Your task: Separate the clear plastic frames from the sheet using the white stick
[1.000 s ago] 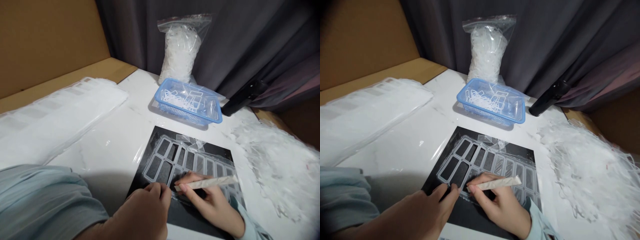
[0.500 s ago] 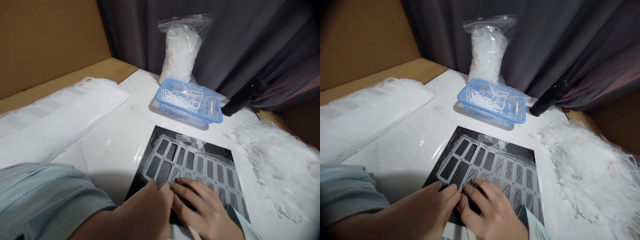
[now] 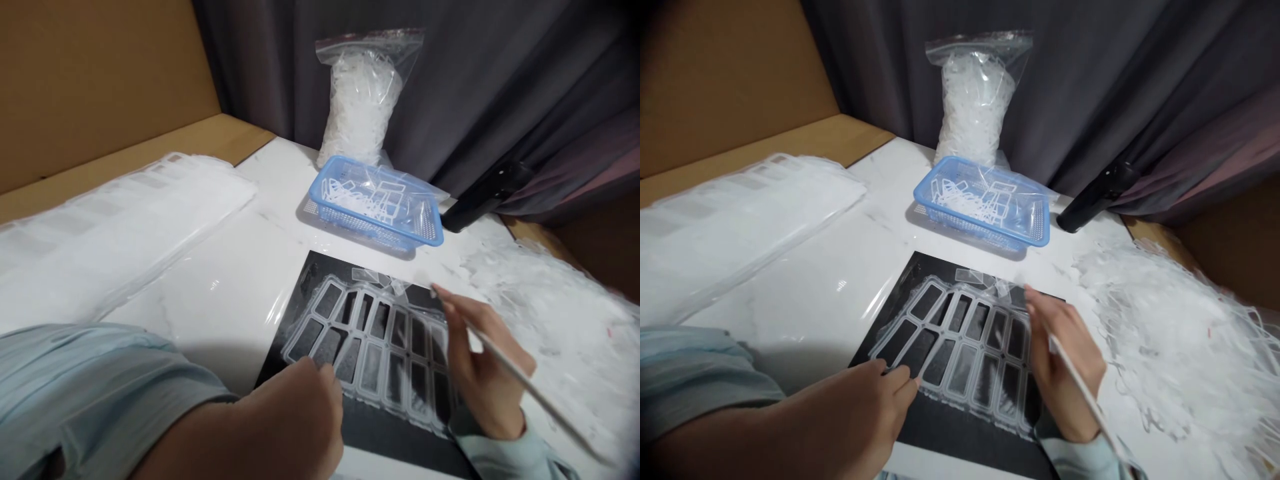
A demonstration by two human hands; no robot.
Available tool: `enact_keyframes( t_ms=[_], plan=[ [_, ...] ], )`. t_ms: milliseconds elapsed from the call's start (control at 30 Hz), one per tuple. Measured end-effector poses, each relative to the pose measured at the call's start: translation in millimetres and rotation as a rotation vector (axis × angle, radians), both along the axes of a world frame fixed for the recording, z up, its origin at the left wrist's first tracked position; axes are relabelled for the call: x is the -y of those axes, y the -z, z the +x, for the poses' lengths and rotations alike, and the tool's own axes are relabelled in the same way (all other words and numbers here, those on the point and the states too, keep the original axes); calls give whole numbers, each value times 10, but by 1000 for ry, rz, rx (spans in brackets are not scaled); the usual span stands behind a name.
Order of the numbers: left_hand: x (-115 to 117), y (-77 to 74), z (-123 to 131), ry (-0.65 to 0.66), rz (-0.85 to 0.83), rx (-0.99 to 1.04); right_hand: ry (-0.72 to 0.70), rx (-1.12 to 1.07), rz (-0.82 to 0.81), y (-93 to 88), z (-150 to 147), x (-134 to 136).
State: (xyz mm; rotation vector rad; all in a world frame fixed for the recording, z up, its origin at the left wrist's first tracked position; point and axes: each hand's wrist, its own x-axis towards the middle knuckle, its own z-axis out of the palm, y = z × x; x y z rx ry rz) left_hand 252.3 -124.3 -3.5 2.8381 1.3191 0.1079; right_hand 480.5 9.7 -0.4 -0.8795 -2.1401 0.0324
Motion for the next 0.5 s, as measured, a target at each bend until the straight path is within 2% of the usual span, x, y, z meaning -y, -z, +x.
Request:
enact_keyframes(
  t_ms=[33, 100, 200, 300, 400, 500],
  plan=[
    [-27, -35, -1, 55, 9, -3, 53, -64, -24, -10, 24, -45],
    [-86, -108, 3, 109, 44, -20, 57, -141, -110, -17, 40, -86],
    [-172, -222, 28, 139, 110, -3, -95, -145, -335, -7, 2, -48],
    [-213, -280, 55, 165, 141, 79, -290, -123, -633, 13, -56, 51],
    [-182, -213, 71, 125, 128, 50, -472, -81, -839, 45, -97, 151],
    [-114, -79, 94, 40, 125, 31, -561, -23, -907, 91, -112, 220]
  ],
)
